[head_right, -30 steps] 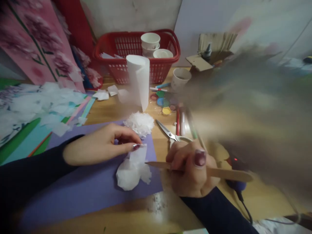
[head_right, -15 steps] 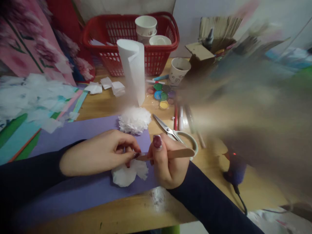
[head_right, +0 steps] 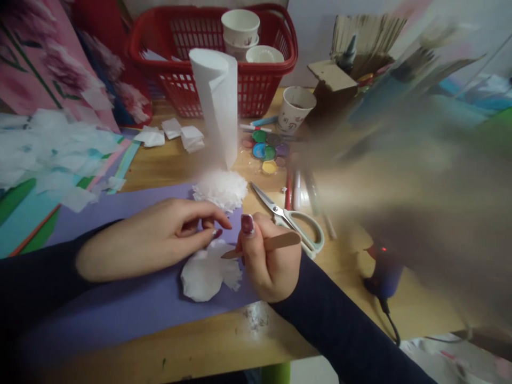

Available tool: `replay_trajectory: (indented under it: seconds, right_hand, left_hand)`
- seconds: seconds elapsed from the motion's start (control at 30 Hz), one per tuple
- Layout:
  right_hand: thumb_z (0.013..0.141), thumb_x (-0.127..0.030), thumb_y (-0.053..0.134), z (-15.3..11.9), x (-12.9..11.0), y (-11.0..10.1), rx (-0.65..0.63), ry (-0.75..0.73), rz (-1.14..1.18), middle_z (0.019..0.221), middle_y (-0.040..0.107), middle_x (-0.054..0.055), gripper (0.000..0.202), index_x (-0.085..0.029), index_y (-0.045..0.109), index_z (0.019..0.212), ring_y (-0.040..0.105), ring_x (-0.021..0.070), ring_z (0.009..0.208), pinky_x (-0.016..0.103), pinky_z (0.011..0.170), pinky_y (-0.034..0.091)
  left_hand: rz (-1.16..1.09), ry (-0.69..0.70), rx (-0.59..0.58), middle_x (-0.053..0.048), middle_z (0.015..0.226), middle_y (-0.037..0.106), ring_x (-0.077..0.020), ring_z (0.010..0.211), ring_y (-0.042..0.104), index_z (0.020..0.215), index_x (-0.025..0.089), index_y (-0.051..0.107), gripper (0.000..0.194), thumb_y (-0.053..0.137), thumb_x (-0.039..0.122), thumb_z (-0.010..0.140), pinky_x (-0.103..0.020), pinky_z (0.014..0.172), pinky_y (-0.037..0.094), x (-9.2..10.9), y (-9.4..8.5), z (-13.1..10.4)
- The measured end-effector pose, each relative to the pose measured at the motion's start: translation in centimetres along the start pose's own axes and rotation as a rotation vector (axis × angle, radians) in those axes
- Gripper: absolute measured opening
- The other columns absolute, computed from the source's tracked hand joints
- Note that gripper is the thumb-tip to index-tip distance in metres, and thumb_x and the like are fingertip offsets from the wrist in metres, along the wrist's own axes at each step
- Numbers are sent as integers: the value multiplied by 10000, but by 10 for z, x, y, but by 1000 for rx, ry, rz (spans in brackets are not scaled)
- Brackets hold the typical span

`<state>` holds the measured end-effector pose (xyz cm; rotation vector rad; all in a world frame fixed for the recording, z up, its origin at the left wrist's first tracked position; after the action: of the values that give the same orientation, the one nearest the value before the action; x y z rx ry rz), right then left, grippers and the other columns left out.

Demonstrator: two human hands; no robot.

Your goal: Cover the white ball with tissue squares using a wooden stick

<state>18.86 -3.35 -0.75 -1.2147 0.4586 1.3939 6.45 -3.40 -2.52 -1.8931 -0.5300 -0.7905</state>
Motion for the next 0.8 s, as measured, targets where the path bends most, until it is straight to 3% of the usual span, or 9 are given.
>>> replay_trajectory:
  seconds: [0.1, 0.17, 0.27, 0.4, 0.53, 0.63, 0.73, 0.8]
  right_hand:
    - [987, -218, 401, 2, 1, 4, -56, 6, -34, 498, 486, -42, 360, -196, 517, 647, 496, 73, 404, 199, 392, 386]
    - [980, -202, 412, 3, -2, 7, -95, -30, -68, 523, 507, -34, 345, -191, 514, 651, 514, 69, 427, 191, 405, 392]
    - [969, -175, 421, 4, -6, 13, -129, -87, -119, 511, 497, -46, 319, -189, 502, 661, 476, 52, 396, 174, 383, 367]
    - [965, -160, 410, 4, -4, 18, -134, -93, -148, 471, 459, -66, 318, -189, 485, 658, 423, 42, 358, 170, 363, 339]
    - [981, -218, 408, 2, 6, 15, -93, 17, -110, 466, 463, -59, 354, -187, 505, 642, 454, 52, 373, 185, 384, 359]
    - [1001, -288, 391, 1, 16, 3, 46, 146, 31, 450, 470, -55, 412, -189, 513, 619, 469, 59, 361, 187, 365, 358]
    - [994, -331, 408, 1, 22, -13, 264, 219, 144, 412, 453, -54, 461, -194, 498, 563, 403, 57, 292, 194, 282, 268]
    - [985, -332, 427, 2, 24, -17, 330, 242, 173, 400, 457, -49, 465, -195, 505, 548, 377, 60, 269, 206, 253, 221]
  left_hand:
    - [18, 29, 95, 51, 704, 648, -105, 559, 543, 965, 231, 691, 211, 523, 189, 845, -226, 558, 401, -5, -16, -5]
    - [57, 66, 89, 39, 776, 657, -119, 616, 569, 998, 238, 679, 193, 568, 240, 840, -240, 608, 440, -10, -18, -13]
    - [129, 136, 0, -18, 1039, 641, -201, 894, 614, 1131, 237, 627, 408, 712, 367, 754, -304, 783, 492, -17, -8, -25]
    - [197, 180, -77, -101, 1243, 517, -309, 1152, 511, 1337, 207, 468, 843, 819, 458, 612, -420, 951, 465, -29, 12, -36]
    - [219, 204, -76, -120, 1251, 462, -310, 1172, 480, 1360, 192, 419, 866, 820, 414, 626, -450, 973, 454, -36, 23, -37]
    - [232, 218, -49, -115, 1230, 454, -304, 1163, 476, 1334, 191, 434, 787, 800, 372, 661, -464, 972, 450, -37, 24, -38]
    - [229, 226, -43, -111, 1222, 455, -306, 1161, 474, 1324, 189, 441, 766, 798, 353, 666, -474, 972, 446, -37, 25, -38]
    - [216, 229, -54, -113, 1227, 459, -304, 1165, 477, 1326, 183, 440, 762, 796, 342, 671, -469, 974, 443, -36, 25, -39]
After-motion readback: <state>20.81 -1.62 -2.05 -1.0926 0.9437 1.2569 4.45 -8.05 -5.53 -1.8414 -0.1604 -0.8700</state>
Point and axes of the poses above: each hand's wrist, its own z-axis towards the middle knuckle, its own y-axis out of the palm, x = y × z, the point moved 9 cm from there along z, towards the middle knuckle
